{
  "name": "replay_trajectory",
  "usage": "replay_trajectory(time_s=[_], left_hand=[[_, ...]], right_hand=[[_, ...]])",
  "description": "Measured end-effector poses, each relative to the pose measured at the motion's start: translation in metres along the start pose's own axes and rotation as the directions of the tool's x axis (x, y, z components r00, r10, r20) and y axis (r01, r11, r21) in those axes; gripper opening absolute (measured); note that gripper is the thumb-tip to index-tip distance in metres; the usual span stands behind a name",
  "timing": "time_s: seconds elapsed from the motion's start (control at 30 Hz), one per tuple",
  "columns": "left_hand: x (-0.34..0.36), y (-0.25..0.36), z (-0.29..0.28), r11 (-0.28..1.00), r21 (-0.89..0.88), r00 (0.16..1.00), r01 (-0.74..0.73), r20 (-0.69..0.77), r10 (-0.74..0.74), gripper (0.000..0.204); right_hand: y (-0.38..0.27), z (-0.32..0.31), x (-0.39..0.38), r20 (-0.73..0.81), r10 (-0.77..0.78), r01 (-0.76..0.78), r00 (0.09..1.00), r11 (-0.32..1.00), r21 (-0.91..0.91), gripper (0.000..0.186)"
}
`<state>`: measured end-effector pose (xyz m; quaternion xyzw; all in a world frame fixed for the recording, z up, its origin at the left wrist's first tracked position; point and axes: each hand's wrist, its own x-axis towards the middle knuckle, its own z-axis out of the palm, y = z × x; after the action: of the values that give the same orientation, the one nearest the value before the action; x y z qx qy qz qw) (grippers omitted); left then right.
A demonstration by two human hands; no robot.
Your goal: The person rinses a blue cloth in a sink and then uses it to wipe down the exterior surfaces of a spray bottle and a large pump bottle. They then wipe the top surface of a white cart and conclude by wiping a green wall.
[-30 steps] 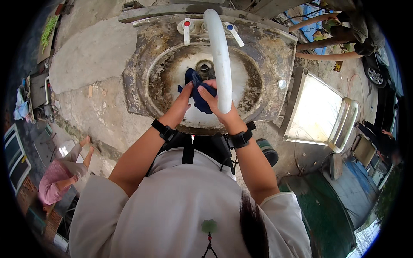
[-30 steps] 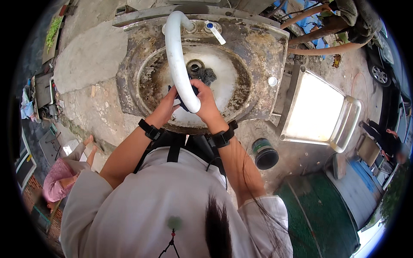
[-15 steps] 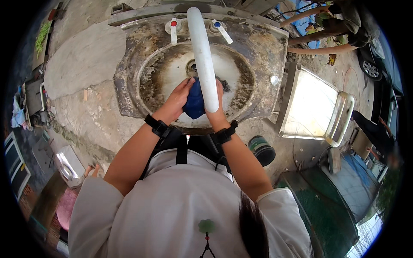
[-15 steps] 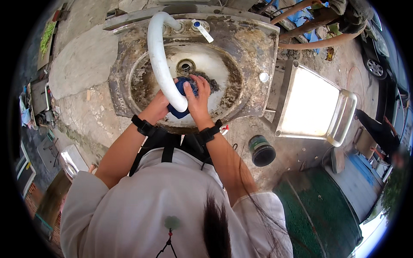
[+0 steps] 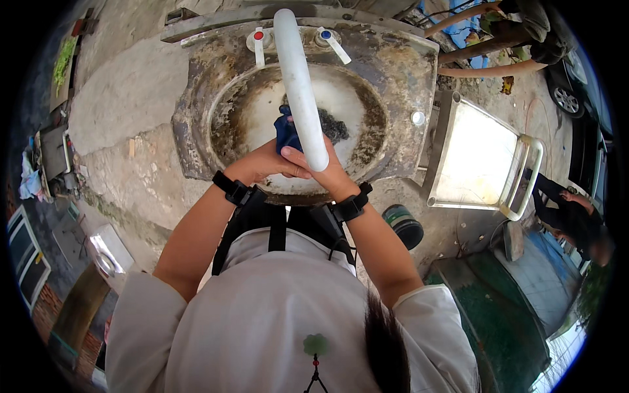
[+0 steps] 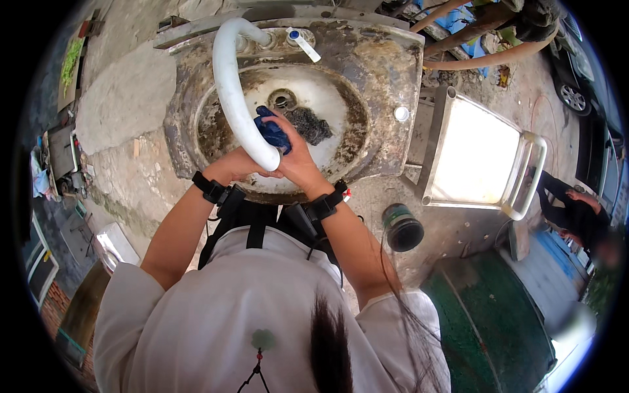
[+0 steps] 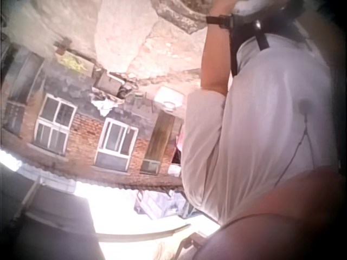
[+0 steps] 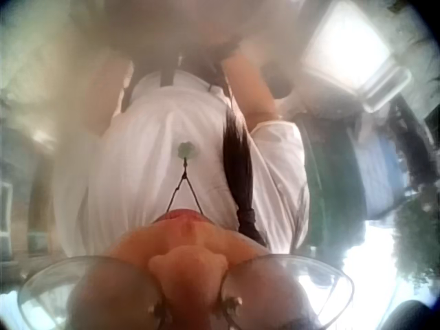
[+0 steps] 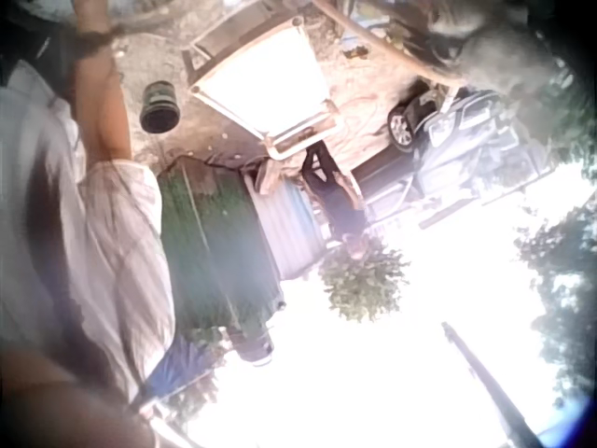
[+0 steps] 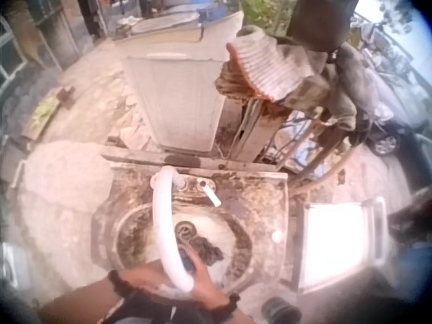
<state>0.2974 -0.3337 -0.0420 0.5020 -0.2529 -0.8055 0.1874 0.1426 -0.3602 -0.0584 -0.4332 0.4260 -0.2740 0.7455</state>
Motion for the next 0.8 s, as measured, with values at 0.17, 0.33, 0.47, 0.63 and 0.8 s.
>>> replay_trajectory(time_s=[0.17, 0.33, 0.47, 0.63, 0.8], left_hand=[[0.016, 0.009, 0.008, 0.903, 0.428, 0.998, -0.044, 0.054, 0.023, 0.047], [0.032, -0.022, 0.024, 0.666, 0.619, 0.841, -0.416, -0.018, 0.541, 0.042], [0.034, -0.011, 0.023, 0.746, 0.632, 0.957, -0.209, -0.025, 0.289, 0.045], [0.004, 0.008, 0.007, 0.982, -0.124, 0.989, -0.141, 0.016, 0.144, 0.049], [0.003, 0.012, 0.022, 0.984, 0.035, 0.984, -0.176, -0.024, 0.177, 0.052]], right_hand=[[0.018, 0.0, 0.007, -0.122, 0.0, -0.002, 0.993, 1.0, -0.012, 0.043], [0.0, 0.018, 0.01, -0.369, 0.314, -0.051, 0.875, 0.817, 0.574, 0.032], [0.021, 0.003, 0.009, -0.364, 0.225, -0.104, 0.904, 0.94, 0.324, 0.03], [0.015, -0.002, 0.001, -0.243, -0.194, 0.103, 0.95, 0.934, -0.342, 0.036], [-0.007, 0.0, 0.0, -0.032, -0.281, 0.247, 0.959, 0.889, -0.387, 0.043]])
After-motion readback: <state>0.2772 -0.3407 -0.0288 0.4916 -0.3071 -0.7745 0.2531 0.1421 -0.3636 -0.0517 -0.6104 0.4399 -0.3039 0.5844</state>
